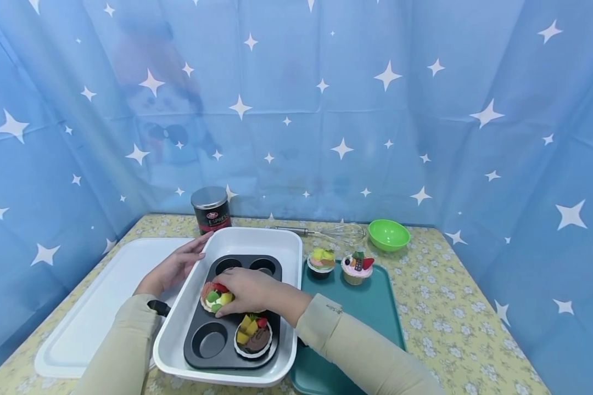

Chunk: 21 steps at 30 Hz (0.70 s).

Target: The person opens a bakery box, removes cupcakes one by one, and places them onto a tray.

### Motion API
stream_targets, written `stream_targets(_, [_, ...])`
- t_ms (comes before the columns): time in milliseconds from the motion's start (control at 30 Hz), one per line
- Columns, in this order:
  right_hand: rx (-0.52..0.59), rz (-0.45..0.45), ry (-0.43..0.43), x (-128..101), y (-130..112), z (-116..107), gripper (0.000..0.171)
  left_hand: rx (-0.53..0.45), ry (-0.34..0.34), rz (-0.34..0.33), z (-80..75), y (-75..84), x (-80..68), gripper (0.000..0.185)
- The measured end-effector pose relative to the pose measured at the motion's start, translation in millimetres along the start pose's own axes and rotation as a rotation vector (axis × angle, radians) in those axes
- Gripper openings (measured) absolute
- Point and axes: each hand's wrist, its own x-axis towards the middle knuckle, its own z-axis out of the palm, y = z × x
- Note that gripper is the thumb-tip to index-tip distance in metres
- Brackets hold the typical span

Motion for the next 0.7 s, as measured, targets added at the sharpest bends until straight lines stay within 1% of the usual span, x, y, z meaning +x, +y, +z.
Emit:
stream_targets(400, [-0.012,-0.015,0.011,0.0,1.4,1.6,0.074,-0.004,0.016,-0.007,3.4,1.7,-1.1,0.067])
stream_targets(600, [-0.020,-0.046,0.032,-1.3,1.0,1.7,0.071,-0.007,0.019,-0.010,3.2,2.2,-1.6,0.068])
stream_targets(700, [-0.014,-0.066,0.056,-2.8,1.0,0.9,0.069,-0.010,0.014,-0.008,3.0,2.3,-1.4,0.068])
